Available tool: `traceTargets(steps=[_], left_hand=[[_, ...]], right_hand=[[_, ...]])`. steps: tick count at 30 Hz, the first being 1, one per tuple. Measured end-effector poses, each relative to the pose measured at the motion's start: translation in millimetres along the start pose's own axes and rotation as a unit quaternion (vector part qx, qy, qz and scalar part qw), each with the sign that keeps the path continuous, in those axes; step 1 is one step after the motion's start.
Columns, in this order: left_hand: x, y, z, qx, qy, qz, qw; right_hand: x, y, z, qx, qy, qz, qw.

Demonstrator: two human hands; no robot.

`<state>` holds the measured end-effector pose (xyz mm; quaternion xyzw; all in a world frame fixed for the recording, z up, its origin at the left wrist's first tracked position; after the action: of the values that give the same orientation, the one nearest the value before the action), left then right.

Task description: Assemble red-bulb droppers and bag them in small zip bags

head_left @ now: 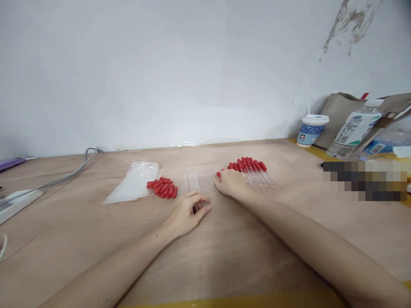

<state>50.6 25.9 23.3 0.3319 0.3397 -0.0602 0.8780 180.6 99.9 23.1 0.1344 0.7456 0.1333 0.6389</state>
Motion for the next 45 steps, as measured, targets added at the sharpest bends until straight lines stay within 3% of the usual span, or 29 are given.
traceTargets(steps=[3,5,9,13,15,18,21,24,31,35,37,39,41,43,45], left_hand=[[-22.2,12.8,-2.3,0.015,0.048,0.078,0.996],[-48.6,27.1,-17.2,-0.008,0.092,0.134,0.987],[-108.7,50.1,-81.0,-0.131,0.18,0.15,0.963],[-154.3,39.8,-152.2,-0.298,0.2,0.123,0.925],[-162.1,31.3,-173.1,-0.337,0.208,0.101,0.913],[-156.5,24.3,-191.0,-0.372,0.173,0.063,0.91],[-145.8,23.8,-199.3,-0.385,0.147,0.03,0.911],[-141.0,25.8,-202.0,-0.377,0.138,0.038,0.915],[-144.6,26.4,-192.6,-0.355,0.15,0.089,0.919],[-163.2,34.9,-165.3,-0.292,0.181,0.209,0.916],[-161.5,38.8,-144.7,-0.257,0.168,0.26,0.915],[-147.3,41.0,-118.6,-0.216,0.116,0.294,0.924],[-119.9,41.2,-86.0,-0.155,0.032,0.283,0.946],[-79.9,37.2,-50.6,-0.09,-0.005,0.186,0.978],[-43.0,25.1,-20.1,-0.031,0.024,0.077,0.996]], right_hand=[[1.4,3.8,-5.8,-0.006,-0.004,-0.021,1.0],[3.0,5.7,-9.0,-0.009,-0.003,-0.029,1.0],[6.4,5.1,-10.9,-0.021,-0.003,-0.027,0.999],[2.2,-4.8,-4.5,-0.025,-0.011,0.0,1.0],[-5.6,-13.5,-3.2,-0.055,-0.012,0.029,0.998],[-22.1,-32.1,-7.3,-0.16,0.018,0.092,0.983],[-33.8,-53.9,-6.4,-0.256,0.097,0.14,0.952],[-35.5,-69.4,0.8,-0.305,0.155,0.175,0.923],[-21.3,-68.1,15.9,-0.251,0.193,0.162,0.935],[-20.9,-66.7,18.2,-0.227,0.228,0.156,0.934],[-19.9,-67.1,18.4,-0.225,0.245,0.148,0.932],[-19.3,-67.7,18.3,-0.228,0.25,0.146,0.93],[-19.9,-68.2,18.6,-0.233,0.24,0.152,0.93],[-22.0,-68.0,20.6,-0.228,0.222,0.168,0.933],[-24.8,-66.9,24.1,-0.211,0.207,0.182,0.938]])
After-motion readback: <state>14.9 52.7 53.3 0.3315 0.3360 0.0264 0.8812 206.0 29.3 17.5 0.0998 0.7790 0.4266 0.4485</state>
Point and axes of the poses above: each hand's wrist, its own y-axis towards the middle knuckle, its own x-axis out of the palm, z = x × y, the point moved 8 cm from there along y, towards the middle knuckle, and after that the axes turned 13 degrees about z, right-handed, at the moved point
